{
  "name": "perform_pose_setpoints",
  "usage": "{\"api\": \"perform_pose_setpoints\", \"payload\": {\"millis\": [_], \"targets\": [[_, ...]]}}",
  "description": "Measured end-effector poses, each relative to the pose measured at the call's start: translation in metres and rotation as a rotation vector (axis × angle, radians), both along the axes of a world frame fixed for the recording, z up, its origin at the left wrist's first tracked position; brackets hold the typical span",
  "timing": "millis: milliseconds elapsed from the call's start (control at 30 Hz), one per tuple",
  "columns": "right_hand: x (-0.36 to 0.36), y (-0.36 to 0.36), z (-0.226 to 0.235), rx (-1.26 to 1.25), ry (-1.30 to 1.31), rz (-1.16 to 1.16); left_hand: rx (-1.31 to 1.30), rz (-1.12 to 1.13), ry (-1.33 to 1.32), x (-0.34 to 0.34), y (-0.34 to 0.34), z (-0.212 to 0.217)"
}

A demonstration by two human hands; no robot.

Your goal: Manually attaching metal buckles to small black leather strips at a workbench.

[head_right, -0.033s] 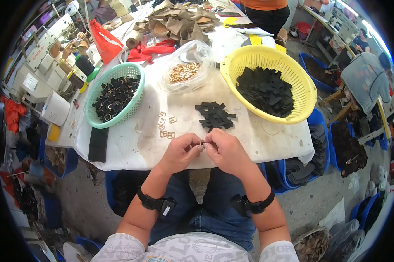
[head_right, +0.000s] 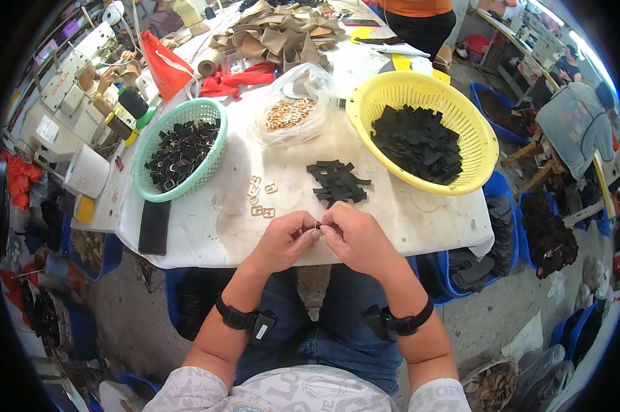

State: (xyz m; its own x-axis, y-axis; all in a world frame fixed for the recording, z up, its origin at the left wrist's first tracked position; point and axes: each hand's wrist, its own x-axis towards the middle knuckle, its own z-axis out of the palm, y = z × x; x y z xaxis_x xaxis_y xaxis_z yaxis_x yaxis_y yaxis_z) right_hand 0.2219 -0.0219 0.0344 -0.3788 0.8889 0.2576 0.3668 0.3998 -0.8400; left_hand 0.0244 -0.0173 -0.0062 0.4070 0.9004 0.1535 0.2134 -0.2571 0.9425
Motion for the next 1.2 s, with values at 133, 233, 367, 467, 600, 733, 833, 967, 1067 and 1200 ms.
{"api": "perform_pose_setpoints", "payload": {"millis": [133,233,367,467,600,733,833,967,1067,1200], "targets": [[0.004,0.004,0.006,0.060,-0.055,0.076,0.011,-0.055,-0.004,-0.001,-0.001,-0.003],[0.002,0.006,0.006,0.083,-0.070,0.087,0.026,-0.062,-0.028,0.000,-0.001,-0.002],[0.003,0.010,0.001,0.129,-0.096,0.098,0.016,-0.052,-0.029,0.000,-0.001,0.004],[-0.002,0.006,0.006,-0.438,0.154,0.048,-0.039,-0.018,-0.061,-0.002,-0.001,0.001],[-0.010,0.002,-0.013,-0.266,0.227,-0.030,-0.085,0.069,-0.163,-0.001,-0.003,0.001],[-0.018,0.001,-0.018,0.089,0.009,-0.021,0.019,0.070,-0.128,0.000,-0.005,0.003],[-0.013,0.011,-0.028,0.173,-0.047,0.026,0.005,0.046,-0.133,-0.001,-0.004,0.003],[-0.010,0.015,-0.028,0.209,-0.092,0.081,0.095,-0.012,-0.058,-0.002,-0.004,0.002],[-0.012,0.017,-0.027,0.172,0.012,0.073,0.083,-0.019,-0.076,0.000,-0.005,0.003],[-0.014,0.021,-0.035,0.125,0.147,0.088,0.009,0.018,-0.075,0.001,-0.007,0.005]]}}
